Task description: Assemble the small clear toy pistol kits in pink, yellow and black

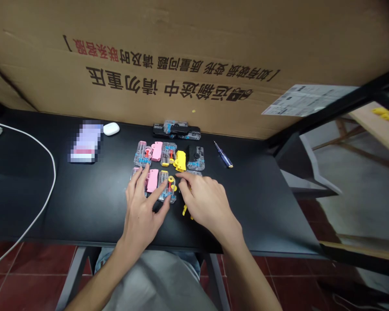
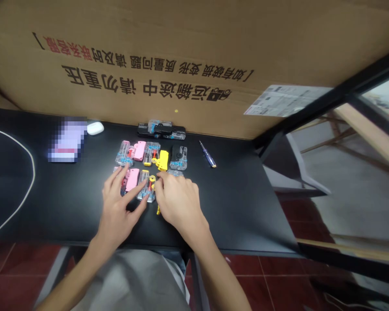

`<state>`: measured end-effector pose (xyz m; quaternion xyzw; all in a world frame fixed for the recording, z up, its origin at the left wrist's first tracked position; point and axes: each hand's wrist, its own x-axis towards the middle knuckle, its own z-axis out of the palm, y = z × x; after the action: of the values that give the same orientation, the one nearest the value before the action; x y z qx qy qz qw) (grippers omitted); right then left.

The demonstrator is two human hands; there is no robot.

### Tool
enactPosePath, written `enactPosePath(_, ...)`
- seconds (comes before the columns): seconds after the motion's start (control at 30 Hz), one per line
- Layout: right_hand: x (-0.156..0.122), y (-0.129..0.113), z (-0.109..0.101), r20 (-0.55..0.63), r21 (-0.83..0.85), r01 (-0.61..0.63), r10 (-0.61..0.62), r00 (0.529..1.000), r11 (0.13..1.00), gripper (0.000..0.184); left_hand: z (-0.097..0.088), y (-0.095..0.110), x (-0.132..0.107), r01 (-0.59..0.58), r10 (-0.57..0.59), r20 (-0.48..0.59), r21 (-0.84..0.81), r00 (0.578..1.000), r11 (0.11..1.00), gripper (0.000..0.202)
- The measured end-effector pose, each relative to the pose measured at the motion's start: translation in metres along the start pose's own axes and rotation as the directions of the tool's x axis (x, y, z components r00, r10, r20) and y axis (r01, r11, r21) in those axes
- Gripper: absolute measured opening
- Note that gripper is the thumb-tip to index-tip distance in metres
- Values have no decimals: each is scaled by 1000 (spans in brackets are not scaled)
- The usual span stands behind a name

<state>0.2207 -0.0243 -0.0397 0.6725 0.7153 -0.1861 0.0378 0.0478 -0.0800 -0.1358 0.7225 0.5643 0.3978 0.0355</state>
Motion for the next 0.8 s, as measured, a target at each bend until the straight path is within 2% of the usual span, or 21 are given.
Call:
enactPosePath(0.3, -37, 18, 19, -19, 135, 50, -48, 999, 990, 49, -1, 0, -1, 10, -10, 12, -20, 1000, 1000, 39)
enactPosePath(0.6, -37, 10, 24, 2, 217, 37, -38, 999, 975, 51, 0, 0, 0, -8, 8, -13, -3, 1000, 1000, 33)
enactPosePath(0.7, -38, 15, 23, -66, 398, 66, -43, 997, 915, 48, 0, -1, 0, -2, 2, -5, 4, 1000, 1000, 34)
enactPosePath(0.8, -37, 24, 25, -166, 641, 103, 6, 986, 761, 49, 0, -1, -1, -2, 2, 3, 2, 1000, 1000, 35)
